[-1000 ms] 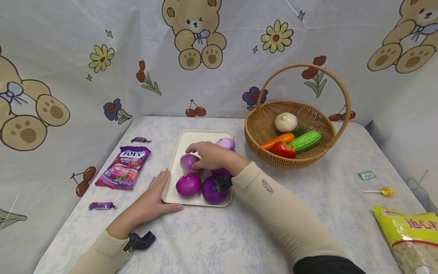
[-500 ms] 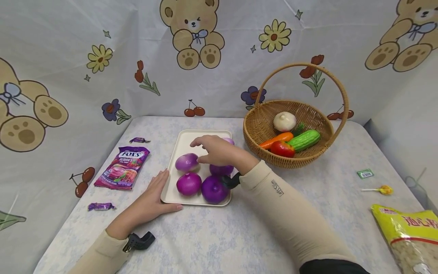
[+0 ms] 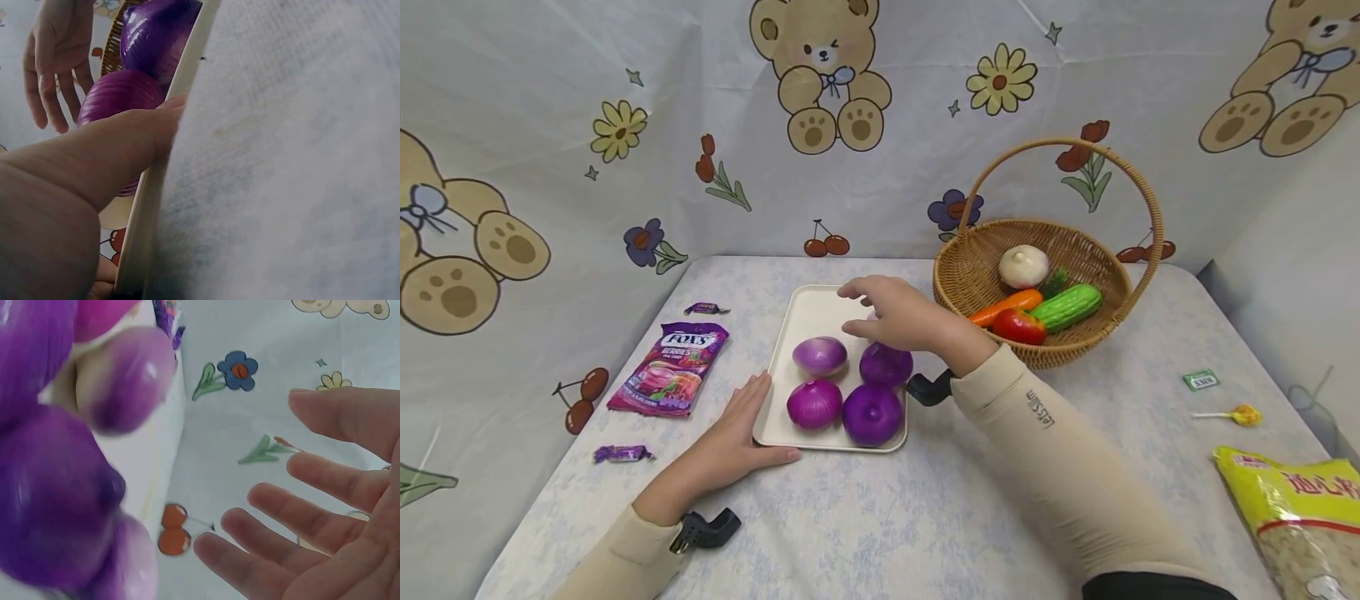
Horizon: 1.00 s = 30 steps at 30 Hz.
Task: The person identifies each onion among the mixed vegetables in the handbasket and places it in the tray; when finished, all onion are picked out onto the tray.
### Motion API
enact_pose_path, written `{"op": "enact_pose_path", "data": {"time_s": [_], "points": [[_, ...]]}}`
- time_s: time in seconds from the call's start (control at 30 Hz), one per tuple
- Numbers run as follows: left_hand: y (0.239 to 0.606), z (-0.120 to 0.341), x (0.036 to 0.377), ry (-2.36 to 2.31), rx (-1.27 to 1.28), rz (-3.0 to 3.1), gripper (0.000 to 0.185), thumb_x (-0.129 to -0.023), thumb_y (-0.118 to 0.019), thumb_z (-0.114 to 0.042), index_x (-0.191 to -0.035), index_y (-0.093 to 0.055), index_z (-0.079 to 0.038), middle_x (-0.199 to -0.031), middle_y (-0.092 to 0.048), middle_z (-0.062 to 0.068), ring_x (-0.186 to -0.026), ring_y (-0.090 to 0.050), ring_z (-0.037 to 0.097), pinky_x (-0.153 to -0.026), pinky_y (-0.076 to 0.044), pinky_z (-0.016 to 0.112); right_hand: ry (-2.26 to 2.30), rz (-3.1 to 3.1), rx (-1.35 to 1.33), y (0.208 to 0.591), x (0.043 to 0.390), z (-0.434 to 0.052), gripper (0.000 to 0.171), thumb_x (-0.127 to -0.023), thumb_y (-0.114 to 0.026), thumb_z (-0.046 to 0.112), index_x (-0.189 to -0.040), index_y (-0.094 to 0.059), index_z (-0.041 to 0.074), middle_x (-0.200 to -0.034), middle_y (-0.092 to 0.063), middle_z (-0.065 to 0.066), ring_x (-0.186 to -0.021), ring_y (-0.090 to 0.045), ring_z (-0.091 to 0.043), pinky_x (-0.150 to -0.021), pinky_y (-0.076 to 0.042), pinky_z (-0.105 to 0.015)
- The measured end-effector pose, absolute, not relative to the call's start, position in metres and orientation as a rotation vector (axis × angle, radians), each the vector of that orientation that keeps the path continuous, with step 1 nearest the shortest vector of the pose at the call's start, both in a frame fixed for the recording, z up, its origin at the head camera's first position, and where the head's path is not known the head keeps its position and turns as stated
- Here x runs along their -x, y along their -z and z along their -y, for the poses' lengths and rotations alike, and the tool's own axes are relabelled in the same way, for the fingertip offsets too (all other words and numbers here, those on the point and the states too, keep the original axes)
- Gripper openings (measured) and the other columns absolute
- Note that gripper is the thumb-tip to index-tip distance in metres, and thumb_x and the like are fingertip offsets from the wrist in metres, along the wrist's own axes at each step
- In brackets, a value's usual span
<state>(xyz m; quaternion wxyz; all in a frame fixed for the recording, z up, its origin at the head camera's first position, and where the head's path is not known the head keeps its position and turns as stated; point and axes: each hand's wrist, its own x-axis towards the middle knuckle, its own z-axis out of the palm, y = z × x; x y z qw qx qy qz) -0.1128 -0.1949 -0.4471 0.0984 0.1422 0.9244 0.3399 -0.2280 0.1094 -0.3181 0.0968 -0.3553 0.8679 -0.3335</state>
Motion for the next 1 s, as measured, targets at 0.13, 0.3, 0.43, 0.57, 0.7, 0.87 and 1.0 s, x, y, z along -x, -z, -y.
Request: {"op": "enact_pose_path", "data": {"time_s": [0.13, 0.3, 0.43, 0.57, 0.7, 0.87, 1.0], "points": [[0.446, 0.194, 0.113, -1.013, -0.424, -2.736, 0.133, -0.08, -0.087, -0.062, -0.167, -0.009, 0.003, -0.174, -0.007, 0.018, -0.159, 0.005, 0.032, -0.126, 0.003, 0.05, 0.984, -2.634, 1.032, 0.305, 0.231, -0.127, 0.054, -0.103, -0.073, 0.023, -0.148, -0.055, 0.0, -0.148, -0.058, -0.016, -0.13, -0.058, -0.034, -0.105, -0.051, -0.05], [0.446, 0.194, 0.113, -1.021, -0.422, -2.736, 0.133, -0.08, -0.087, -0.062, -0.167, -0.009, 0.002, -0.174, -0.007, 0.018, -0.159, 0.005, 0.032, -0.126, 0.003, 0.051, 0.982, -2.742, 0.968, 0.294, 0.242, -0.154, 0.051, -0.103, -0.072, 0.022, -0.147, -0.057, 0.001, -0.146, -0.059, -0.016, -0.13, -0.058, -0.036, -0.105, -0.051, -0.052], [0.447, 0.194, 0.113, -1.016, -0.413, -2.733, 0.133, -0.08, -0.086, -0.063, -0.167, -0.01, 0.002, -0.174, -0.007, 0.017, -0.159, 0.005, 0.032, -0.126, 0.002, 0.051, 0.977, -2.817, 0.802, 0.286, 0.254, -0.179, 0.05, -0.104, -0.071, 0.028, -0.147, -0.058, 0.005, -0.146, -0.058, -0.015, -0.132, -0.056, -0.036, -0.107, -0.048, -0.056], [0.448, 0.195, 0.113, -1.014, -0.404, -2.732, 0.133, -0.08, -0.086, -0.064, -0.168, -0.009, 0.001, -0.174, -0.007, 0.017, -0.159, 0.005, 0.032, -0.126, 0.003, 0.051, 1.002, -2.854, 0.662, 0.278, 0.265, -0.206, 0.051, -0.106, -0.068, 0.033, -0.147, -0.057, 0.005, -0.146, -0.057, -0.016, -0.135, -0.052, -0.039, -0.11, -0.044, -0.06], [0.448, 0.194, 0.113, -1.019, -0.399, -2.733, 0.134, -0.079, -0.086, -0.064, -0.168, -0.009, 0.001, -0.174, -0.007, 0.016, -0.159, 0.006, 0.03, -0.126, 0.003, 0.05, 1.002, -2.889, 0.537, 0.275, 0.278, -0.231, 0.059, -0.106, -0.066, 0.038, -0.15, -0.053, 0.002, -0.147, -0.055, -0.023, -0.136, -0.05, -0.043, -0.111, -0.04, -0.064], [0.447, 0.194, 0.113, -1.013, -0.395, -2.734, 0.135, -0.079, -0.086, -0.064, -0.168, -0.008, 0.0, -0.174, -0.007, 0.016, -0.159, 0.006, 0.03, -0.126, 0.003, 0.05, 0.94, -2.93, 0.431, 0.279, 0.295, -0.261, 0.079, -0.104, -0.062, 0.052, -0.159, -0.04, -0.001, -0.158, -0.041, -0.029, -0.139, -0.043, -0.051, -0.111, -0.035, -0.069], [0.447, 0.195, 0.112, -1.008, -0.394, -2.731, 0.135, -0.079, -0.086, -0.065, -0.168, -0.008, 0.0, -0.174, -0.007, 0.016, -0.159, 0.006, 0.03, -0.126, 0.002, 0.05, 0.899, -2.966, 0.38, 0.284, 0.302, -0.278, 0.091, -0.102, -0.06, 0.06, -0.162, -0.032, -0.003, -0.163, -0.031, -0.03, -0.143, -0.034, -0.054, -0.112, -0.031, -0.072]]}}
